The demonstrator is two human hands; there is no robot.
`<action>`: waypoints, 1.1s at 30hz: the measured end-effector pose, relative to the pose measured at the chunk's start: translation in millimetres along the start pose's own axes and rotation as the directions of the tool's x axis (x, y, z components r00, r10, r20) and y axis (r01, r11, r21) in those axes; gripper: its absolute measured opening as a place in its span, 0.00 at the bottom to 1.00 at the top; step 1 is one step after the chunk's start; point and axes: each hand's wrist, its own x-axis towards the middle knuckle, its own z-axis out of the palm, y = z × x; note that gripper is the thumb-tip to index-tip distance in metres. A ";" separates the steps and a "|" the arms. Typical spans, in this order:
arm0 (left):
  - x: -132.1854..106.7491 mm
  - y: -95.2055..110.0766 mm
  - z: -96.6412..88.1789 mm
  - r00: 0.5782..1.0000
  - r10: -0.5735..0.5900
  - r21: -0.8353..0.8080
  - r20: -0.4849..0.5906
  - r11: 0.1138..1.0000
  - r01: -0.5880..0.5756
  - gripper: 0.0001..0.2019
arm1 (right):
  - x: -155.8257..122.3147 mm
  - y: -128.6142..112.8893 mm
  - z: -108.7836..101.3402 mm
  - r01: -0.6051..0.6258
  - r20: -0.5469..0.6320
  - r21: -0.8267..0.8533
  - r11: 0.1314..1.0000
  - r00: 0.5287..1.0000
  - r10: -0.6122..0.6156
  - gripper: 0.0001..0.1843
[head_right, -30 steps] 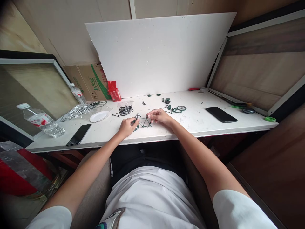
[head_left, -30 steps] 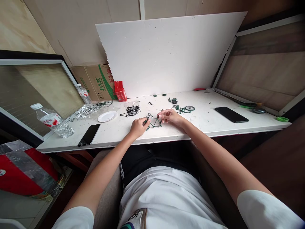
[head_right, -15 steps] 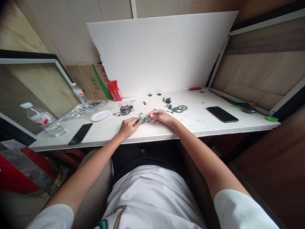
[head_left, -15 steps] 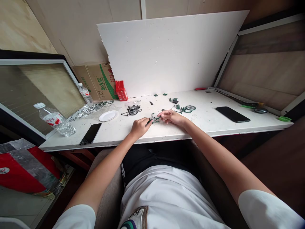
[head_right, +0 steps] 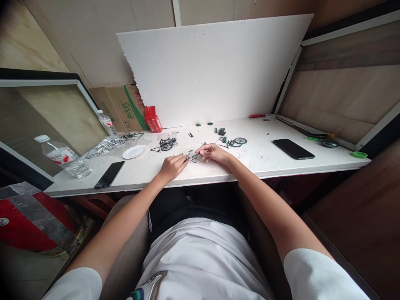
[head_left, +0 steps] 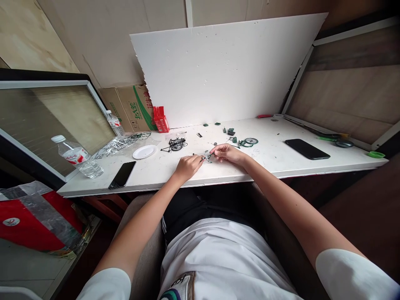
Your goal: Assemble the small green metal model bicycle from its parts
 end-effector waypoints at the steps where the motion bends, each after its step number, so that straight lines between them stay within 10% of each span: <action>1: 0.6 0.3 -0.1 1.000 0.013 -0.007 0.003 1.000 -0.013 0.14 | -0.1 0.3 -0.6 -0.002 0.011 0.005 1.000 1.000 0.002 0.25; 33: -0.4 -1.9 -4.6 1.000 0.004 -0.106 0.006 0.994 -0.003 0.13 | 2.4 -7.2 -6.3 -0.014 0.368 -0.178 0.984 0.926 0.080 0.26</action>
